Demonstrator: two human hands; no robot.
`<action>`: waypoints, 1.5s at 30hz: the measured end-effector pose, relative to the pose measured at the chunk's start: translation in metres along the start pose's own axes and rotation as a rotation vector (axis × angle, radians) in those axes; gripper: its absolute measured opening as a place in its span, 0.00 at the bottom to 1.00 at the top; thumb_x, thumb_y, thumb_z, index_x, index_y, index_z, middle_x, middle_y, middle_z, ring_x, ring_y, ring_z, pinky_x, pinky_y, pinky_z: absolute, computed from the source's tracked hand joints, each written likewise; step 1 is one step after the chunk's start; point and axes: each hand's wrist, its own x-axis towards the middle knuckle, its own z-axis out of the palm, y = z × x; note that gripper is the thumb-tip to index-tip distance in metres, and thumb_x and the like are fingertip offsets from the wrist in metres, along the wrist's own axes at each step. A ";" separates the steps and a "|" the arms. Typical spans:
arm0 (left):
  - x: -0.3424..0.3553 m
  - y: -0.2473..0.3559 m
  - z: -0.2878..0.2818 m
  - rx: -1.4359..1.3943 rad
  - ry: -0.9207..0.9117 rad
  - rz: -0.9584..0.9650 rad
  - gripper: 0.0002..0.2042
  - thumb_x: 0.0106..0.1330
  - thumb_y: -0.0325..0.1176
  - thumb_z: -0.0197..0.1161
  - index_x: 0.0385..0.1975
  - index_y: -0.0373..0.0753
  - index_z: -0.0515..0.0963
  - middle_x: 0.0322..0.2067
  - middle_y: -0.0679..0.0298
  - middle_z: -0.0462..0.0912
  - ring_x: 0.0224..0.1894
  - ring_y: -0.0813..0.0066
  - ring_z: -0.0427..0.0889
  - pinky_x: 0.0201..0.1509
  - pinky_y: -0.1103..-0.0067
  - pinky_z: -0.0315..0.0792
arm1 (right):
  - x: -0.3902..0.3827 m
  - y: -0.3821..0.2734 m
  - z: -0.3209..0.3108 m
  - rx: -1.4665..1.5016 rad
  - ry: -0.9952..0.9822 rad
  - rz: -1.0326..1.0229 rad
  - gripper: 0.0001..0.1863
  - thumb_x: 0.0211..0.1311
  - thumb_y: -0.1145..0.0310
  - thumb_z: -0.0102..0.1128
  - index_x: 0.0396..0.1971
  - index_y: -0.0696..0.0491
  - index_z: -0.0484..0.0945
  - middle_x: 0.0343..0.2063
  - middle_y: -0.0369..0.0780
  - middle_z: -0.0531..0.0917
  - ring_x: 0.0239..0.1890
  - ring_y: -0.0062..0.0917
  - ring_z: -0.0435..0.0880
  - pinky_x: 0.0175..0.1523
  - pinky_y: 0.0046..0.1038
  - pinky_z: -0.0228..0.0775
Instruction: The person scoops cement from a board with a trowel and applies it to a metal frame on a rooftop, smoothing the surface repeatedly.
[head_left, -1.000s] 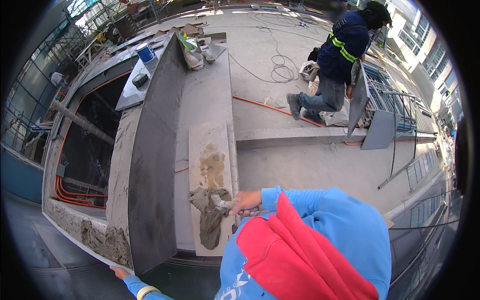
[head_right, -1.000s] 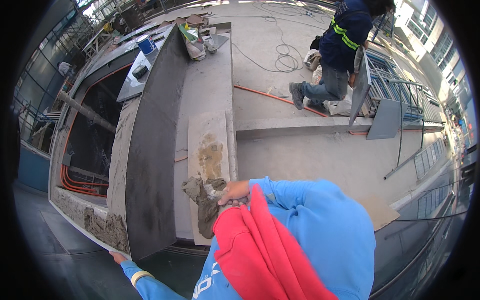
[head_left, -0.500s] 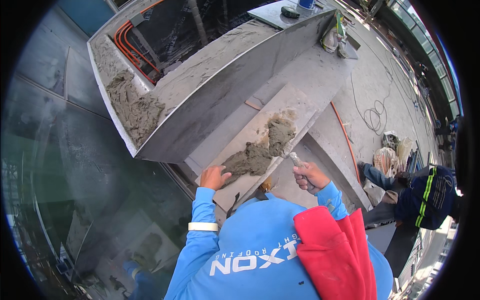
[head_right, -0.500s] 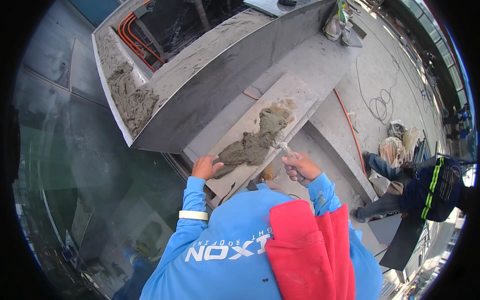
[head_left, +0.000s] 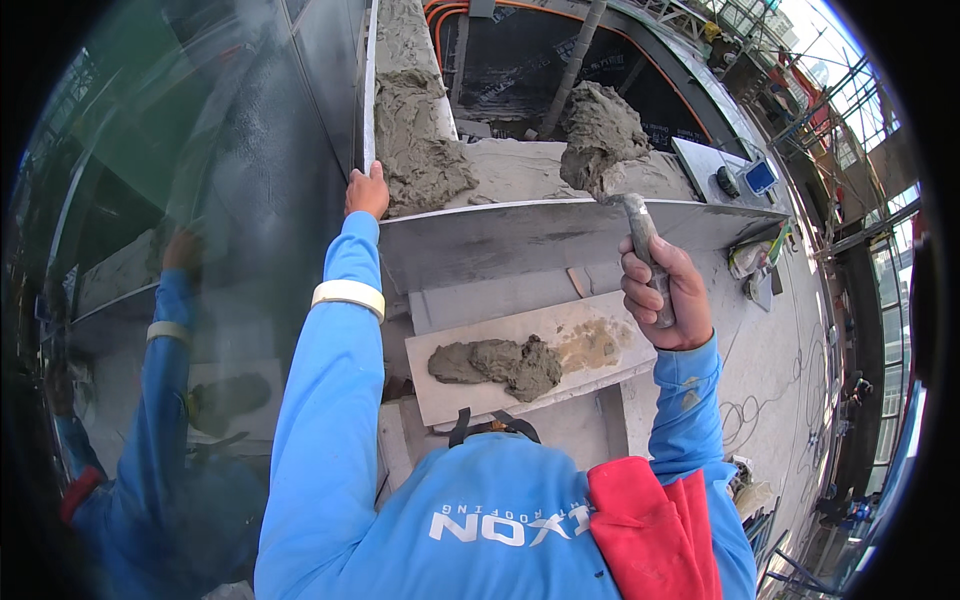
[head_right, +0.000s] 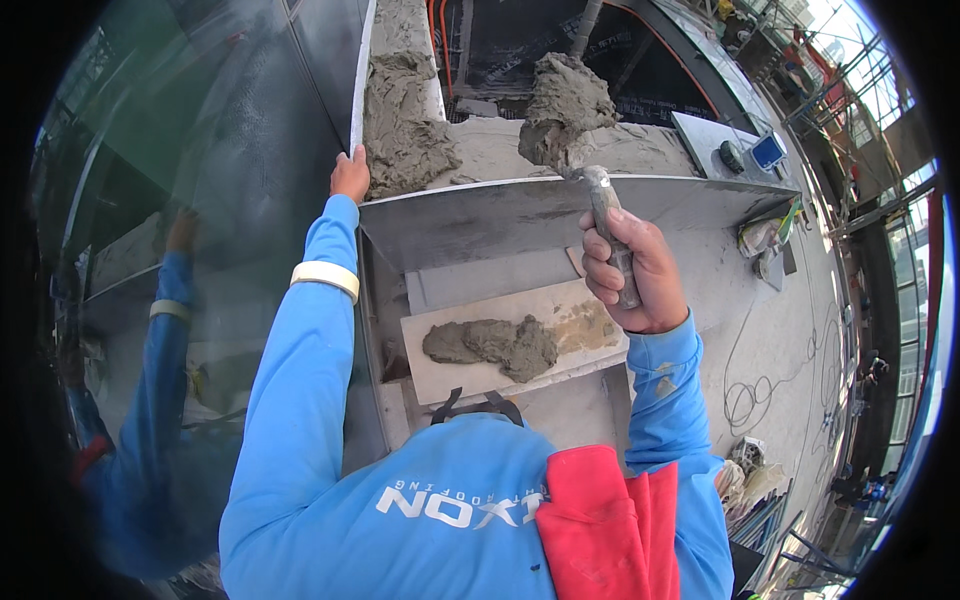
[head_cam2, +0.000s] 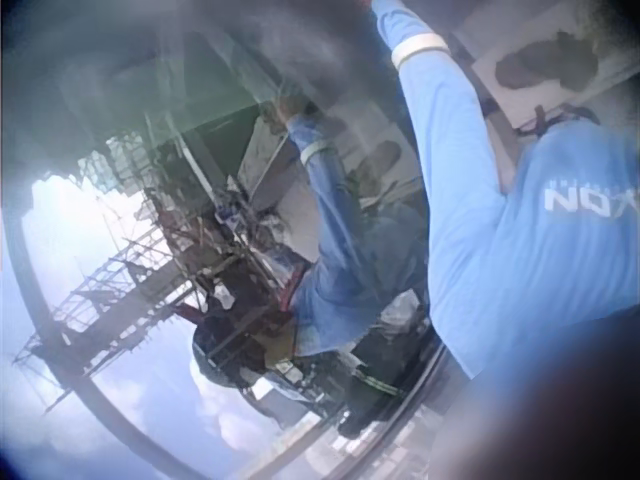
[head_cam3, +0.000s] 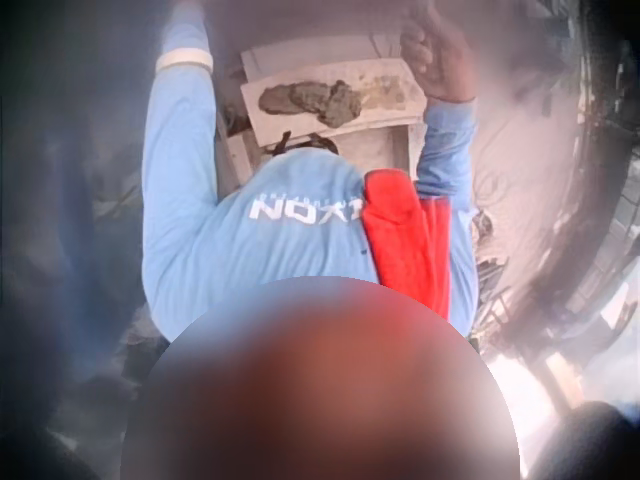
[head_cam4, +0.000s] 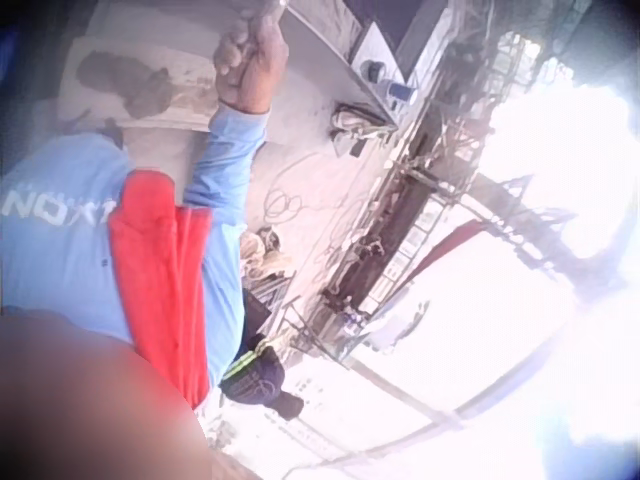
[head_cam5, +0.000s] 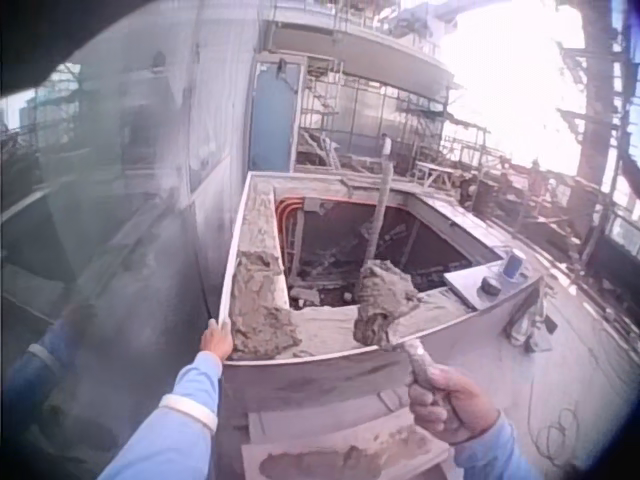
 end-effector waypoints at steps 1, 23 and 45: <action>0.008 -0.002 0.001 0.022 -0.077 0.001 0.35 0.76 0.58 0.42 0.66 0.29 0.65 0.62 0.40 0.73 0.66 0.41 0.70 0.70 0.58 0.63 | 0.015 -0.012 0.016 0.069 -0.075 -0.029 0.15 0.74 0.63 0.51 0.44 0.62 0.71 0.27 0.35 0.73 0.17 0.14 0.68 0.17 0.18 0.61; 0.011 0.018 -0.017 0.000 -0.129 -0.070 0.24 0.79 0.49 0.38 0.55 0.41 0.78 0.53 0.49 0.82 0.58 0.43 0.77 0.62 0.54 0.68 | 0.538 0.049 0.140 -1.277 0.577 -0.613 0.22 0.58 0.61 0.59 0.46 0.63 0.77 0.46 0.61 0.83 0.54 0.55 0.81 0.59 0.44 0.73; 0.013 0.011 -0.013 -0.112 -0.131 -0.059 0.26 0.79 0.52 0.38 0.59 0.43 0.77 0.57 0.48 0.80 0.61 0.43 0.75 0.64 0.56 0.67 | 0.428 -0.006 0.080 -1.422 0.087 -0.572 0.20 0.62 0.61 0.61 0.51 0.54 0.83 0.33 0.47 0.87 0.37 0.34 0.88 0.47 0.36 0.78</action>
